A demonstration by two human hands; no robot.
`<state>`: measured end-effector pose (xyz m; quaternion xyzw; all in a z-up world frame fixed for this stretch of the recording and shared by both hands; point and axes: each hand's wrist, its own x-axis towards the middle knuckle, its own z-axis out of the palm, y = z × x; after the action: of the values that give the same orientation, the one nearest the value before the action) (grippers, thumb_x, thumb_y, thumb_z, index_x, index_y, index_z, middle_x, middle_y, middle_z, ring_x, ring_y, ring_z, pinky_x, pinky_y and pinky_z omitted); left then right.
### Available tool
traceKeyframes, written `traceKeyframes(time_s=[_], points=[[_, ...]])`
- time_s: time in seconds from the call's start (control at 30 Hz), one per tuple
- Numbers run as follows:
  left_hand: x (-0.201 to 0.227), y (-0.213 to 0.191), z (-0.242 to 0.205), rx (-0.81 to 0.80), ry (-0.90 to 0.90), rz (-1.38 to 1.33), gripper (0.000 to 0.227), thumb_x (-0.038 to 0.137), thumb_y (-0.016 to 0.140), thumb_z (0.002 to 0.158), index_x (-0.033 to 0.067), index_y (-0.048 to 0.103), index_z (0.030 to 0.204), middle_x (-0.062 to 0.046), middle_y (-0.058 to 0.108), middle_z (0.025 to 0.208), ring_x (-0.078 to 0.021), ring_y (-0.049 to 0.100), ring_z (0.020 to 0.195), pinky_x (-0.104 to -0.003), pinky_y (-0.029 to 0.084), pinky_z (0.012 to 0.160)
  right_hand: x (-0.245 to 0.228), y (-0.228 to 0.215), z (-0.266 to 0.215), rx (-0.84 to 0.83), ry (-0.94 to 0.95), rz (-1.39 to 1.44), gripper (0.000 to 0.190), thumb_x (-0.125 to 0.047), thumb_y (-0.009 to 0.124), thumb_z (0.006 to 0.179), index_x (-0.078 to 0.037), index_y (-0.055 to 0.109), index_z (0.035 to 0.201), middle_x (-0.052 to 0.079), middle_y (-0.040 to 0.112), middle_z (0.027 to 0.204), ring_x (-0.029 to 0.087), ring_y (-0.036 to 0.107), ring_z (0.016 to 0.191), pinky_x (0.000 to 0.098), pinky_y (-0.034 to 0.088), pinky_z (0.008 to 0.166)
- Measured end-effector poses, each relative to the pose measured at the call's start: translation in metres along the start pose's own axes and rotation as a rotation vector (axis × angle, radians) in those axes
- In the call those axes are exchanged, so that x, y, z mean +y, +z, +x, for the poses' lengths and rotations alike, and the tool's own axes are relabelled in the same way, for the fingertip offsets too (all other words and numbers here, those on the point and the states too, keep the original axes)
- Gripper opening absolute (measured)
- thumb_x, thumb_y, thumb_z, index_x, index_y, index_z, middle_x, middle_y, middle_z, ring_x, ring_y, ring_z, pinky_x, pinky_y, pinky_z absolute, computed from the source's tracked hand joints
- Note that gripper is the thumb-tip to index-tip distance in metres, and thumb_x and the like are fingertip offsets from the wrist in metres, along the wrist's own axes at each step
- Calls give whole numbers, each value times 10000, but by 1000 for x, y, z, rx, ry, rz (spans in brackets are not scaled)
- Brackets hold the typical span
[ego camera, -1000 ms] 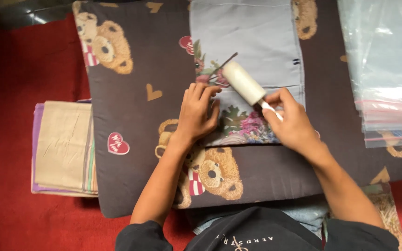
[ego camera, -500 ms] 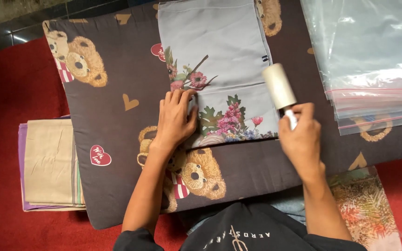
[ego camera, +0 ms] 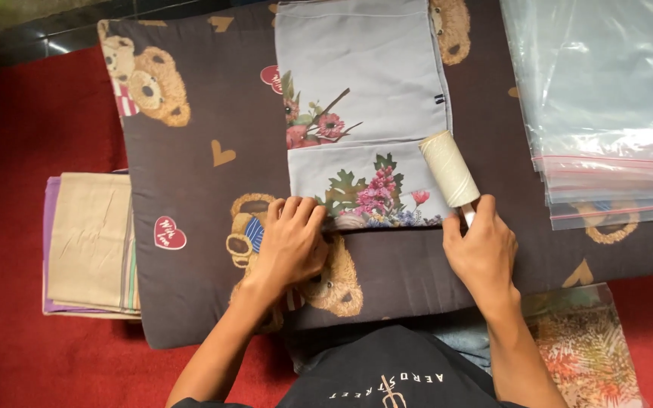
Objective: Folding a piece of fabric and using a lint roller to clean its surface.
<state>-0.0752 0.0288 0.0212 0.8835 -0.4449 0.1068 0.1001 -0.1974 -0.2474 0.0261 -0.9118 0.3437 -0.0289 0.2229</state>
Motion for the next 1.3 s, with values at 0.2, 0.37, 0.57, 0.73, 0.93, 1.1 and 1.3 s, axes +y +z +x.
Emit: traceKeyframes(time_s=[0.2, 0.37, 0.57, 0.73, 0.93, 1.1, 1.3], points=[[-1, 19, -7, 327, 48, 18, 150, 149, 603, 782, 110, 635, 923, -66, 597, 897, -261, 614, 917, -404, 462, 889, -1, -3, 7, -33, -70, 48, 282, -248, 579, 899, -16, 541, 1054, 313, 685, 877, 578, 683, 839, 658, 527, 735], [9, 24, -21, 235, 103, 92, 82, 106, 620, 824, 94, 640, 903, -86, 604, 862, -284, 622, 913, -428, 472, 911, 3, -25, -8, -91, -64, 176, 272, -167, 609, 877, 17, 542, 1065, 332, 663, 825, 566, 680, 826, 622, 521, 678], [55, -21, -39, 103, 78, -81, 118, 144, 624, 758, 87, 627, 861, -101, 582, 846, -319, 610, 912, -482, 470, 883, 25, -40, -32, -193, 37, 135, 233, -191, 625, 875, -2, 577, 1002, 280, 680, 737, 493, 708, 735, 565, 537, 639], [48, -29, -32, -3, 57, -195, 166, 254, 636, 799, 96, 629, 850, -91, 592, 820, -303, 613, 886, -470, 454, 875, 33, -42, -32, -220, 2, 65, 238, -204, 657, 882, -6, 599, 1001, 304, 688, 768, 497, 712, 779, 574, 540, 657], [-16, -38, 29, 22, -111, -493, 170, 229, 658, 900, 62, 645, 866, -81, 605, 705, -247, 541, 636, -385, 444, 646, 8, -58, -3, -219, -249, -13, 237, -181, 612, 961, -10, 569, 1120, 197, 706, 866, 323, 663, 610, 432, 517, 527], [-76, 5, 82, 178, -231, -252, 213, 283, 511, 1056, 141, 668, 1074, -68, 636, 1005, -309, 599, 1045, -471, 466, 858, -26, -38, 27, -186, -472, 37, 287, -271, 618, 996, -61, 556, 1180, 265, 753, 995, 455, 728, 962, 569, 571, 796], [-96, 26, 97, 261, -376, -352, 394, 345, 346, 1125, 167, 678, 1012, -5, 644, 1058, -237, 550, 1092, -431, 366, 973, -73, -1, 65, -440, -865, 133, 286, -323, 735, 885, -120, 562, 990, 164, 768, 832, 407, 747, 847, 516, 586, 728]])
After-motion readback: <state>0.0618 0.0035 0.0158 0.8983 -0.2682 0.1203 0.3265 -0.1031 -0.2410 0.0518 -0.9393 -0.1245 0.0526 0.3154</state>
